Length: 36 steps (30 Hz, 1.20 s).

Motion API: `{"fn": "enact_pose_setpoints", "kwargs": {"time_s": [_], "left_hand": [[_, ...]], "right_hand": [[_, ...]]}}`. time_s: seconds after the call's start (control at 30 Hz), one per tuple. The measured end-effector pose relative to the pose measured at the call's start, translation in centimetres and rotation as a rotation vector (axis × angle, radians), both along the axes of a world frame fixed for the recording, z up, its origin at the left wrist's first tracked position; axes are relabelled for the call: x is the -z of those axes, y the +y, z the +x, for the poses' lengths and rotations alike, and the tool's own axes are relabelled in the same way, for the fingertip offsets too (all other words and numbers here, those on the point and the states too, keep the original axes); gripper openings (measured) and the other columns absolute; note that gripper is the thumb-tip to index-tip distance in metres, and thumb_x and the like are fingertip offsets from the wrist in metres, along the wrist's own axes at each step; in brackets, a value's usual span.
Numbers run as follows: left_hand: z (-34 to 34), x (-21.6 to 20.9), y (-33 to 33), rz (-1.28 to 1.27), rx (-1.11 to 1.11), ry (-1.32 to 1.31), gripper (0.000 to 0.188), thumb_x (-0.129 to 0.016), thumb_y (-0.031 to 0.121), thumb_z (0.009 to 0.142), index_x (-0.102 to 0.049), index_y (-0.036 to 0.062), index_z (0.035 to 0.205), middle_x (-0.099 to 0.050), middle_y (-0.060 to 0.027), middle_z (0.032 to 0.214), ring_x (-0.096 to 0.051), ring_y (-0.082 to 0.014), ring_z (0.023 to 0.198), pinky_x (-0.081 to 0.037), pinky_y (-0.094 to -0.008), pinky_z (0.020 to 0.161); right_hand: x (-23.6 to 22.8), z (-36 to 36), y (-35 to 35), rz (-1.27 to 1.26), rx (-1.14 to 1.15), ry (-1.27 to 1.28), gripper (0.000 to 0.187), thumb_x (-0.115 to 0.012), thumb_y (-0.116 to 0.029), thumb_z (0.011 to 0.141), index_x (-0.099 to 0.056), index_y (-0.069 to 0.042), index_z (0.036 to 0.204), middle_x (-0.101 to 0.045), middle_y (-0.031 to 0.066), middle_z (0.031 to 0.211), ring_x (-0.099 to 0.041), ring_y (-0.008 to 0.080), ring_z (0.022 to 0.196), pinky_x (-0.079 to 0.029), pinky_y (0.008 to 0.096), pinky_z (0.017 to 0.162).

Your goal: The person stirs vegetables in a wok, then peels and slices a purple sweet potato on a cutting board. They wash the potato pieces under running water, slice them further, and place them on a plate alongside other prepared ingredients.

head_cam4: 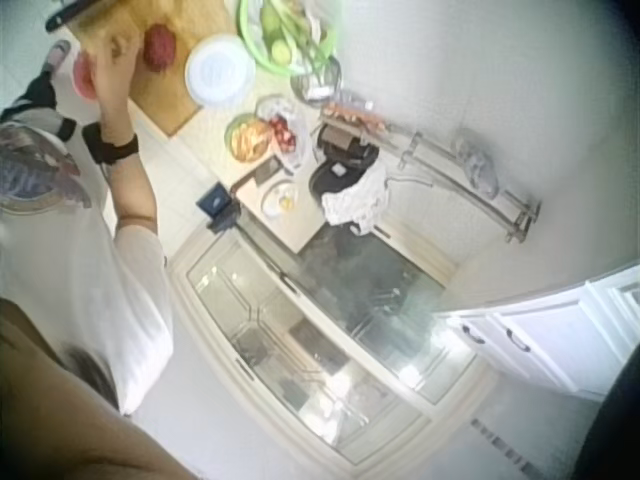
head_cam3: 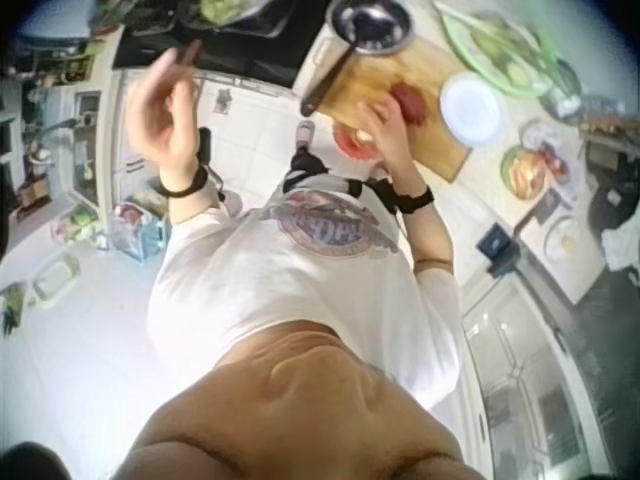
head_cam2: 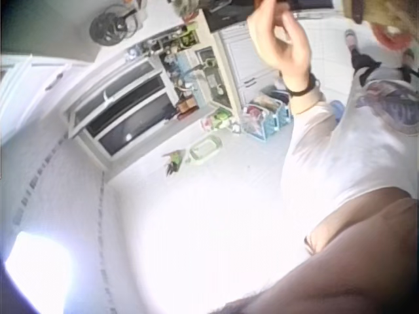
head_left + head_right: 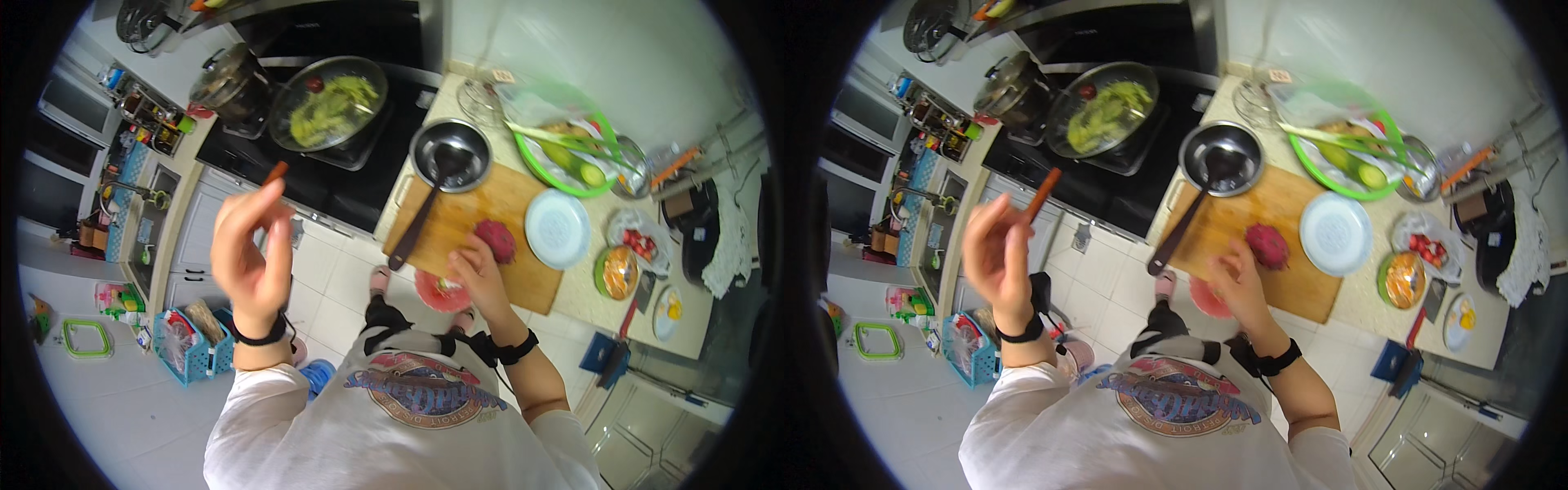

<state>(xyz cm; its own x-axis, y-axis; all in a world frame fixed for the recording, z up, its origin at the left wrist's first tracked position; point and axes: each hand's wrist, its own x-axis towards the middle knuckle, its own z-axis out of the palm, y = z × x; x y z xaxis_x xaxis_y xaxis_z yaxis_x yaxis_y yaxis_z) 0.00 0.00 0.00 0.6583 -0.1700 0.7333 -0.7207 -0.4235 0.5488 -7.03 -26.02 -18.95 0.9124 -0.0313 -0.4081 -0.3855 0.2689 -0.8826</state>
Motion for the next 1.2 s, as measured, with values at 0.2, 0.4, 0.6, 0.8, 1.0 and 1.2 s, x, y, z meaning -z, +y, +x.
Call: {"fn": "enact_pose_setpoints", "kwargs": {"time_s": [0.2, 0.4, 0.6, 0.8, 1.0, 1.2], "left_hand": [[12.8, 0.6, 8.7, 0.484, -0.006, 0.263, 0.024, -0.062, 0.003, 0.083, -0.064, 0.0049, 0.107, -0.058, -0.0062, 0.087, -0.055, -0.0150, 0.067, -0.045, -0.0266, 0.059], [28.2, 7.1, 12.9, 0.737, -0.071, 0.295, 0.040, -0.068, 0.021, 0.084, -0.056, 0.0106, 0.121, -0.058, -0.0130, 0.097, -0.063, -0.0279, 0.082, -0.051, -0.0363, 0.072], [36.3, 12.0, 9.3, 0.933, -0.104, 0.408, 0.049, -0.065, 0.043, 0.084, -0.053, 0.0139, 0.121, -0.063, -0.0171, 0.097, -0.064, -0.0374, 0.086, -0.052, -0.0431, 0.074], [39.7, 13.8, 8.9, 0.778, 0.130, 0.392, 0.033, -0.072, 0.032, 0.079, -0.061, 0.0049, 0.095, -0.068, -0.0158, 0.084, -0.066, -0.0330, 0.081, -0.053, -0.0406, 0.072], [40.3, 12.1, 10.2, 0.426, 0.219, 0.463, 0.030, -0.078, 0.025, 0.074, -0.065, 0.0026, 0.090, -0.067, -0.0115, 0.078, -0.066, -0.0212, 0.072, -0.052, -0.0311, 0.069], [42.2, 7.2, 13.7, 0.244, 0.269, 0.586, 0.025, -0.073, 0.024, 0.084, -0.066, 0.0042, 0.099, -0.063, 0.0013, 0.063, -0.046, -0.0027, 0.046, -0.037, -0.0193, 0.045]], "right_hand": [[-0.7, 4.8, 5.2, 0.426, 0.183, 0.287, 0.060, -0.063, -0.010, 0.090, -0.029, -0.008, 0.140, -0.060, 0.0135, 0.101, -0.063, 0.0250, 0.093, -0.055, 0.0368, 0.079], [-2.5, 5.7, 8.3, 0.311, 0.385, 0.306, 0.040, -0.059, -0.005, 0.091, -0.041, -0.007, 0.126, -0.060, 0.0107, 0.091, -0.062, 0.0177, 0.071, -0.053, 0.0323, 0.059], [-5.8, 5.1, 9.8, -0.337, 0.383, 0.323, 0.059, -0.069, -0.011, 0.085, -0.038, -0.007, 0.134, -0.054, 0.0008, 0.065, -0.046, 0.0073, 0.039, -0.035, 0.0215, 0.034], [-11.8, 3.8, 9.8, -0.651, 0.266, 0.216, 0.071, -0.054, 0.005, 0.082, -0.030, -0.016, 0.146, -0.051, 0.0007, 0.069, -0.044, 0.0066, 0.047, -0.035, 0.0207, 0.042], [-13.8, 4.7, 9.8, -1.112, 0.089, -0.042, 0.049, -0.052, 0.005, 0.086, -0.050, -0.008, 0.132, -0.054, 0.0064, 0.075, -0.049, 0.0127, 0.061, -0.041, 0.0253, 0.057], [-16.1, 9.0, 10.5, -1.024, -0.061, 0.057, 0.039, -0.059, -0.003, 0.089, -0.055, -0.006, 0.128, -0.065, 0.0123, 0.082, -0.063, 0.0166, 0.071, -0.048, 0.0289, 0.063]]}}
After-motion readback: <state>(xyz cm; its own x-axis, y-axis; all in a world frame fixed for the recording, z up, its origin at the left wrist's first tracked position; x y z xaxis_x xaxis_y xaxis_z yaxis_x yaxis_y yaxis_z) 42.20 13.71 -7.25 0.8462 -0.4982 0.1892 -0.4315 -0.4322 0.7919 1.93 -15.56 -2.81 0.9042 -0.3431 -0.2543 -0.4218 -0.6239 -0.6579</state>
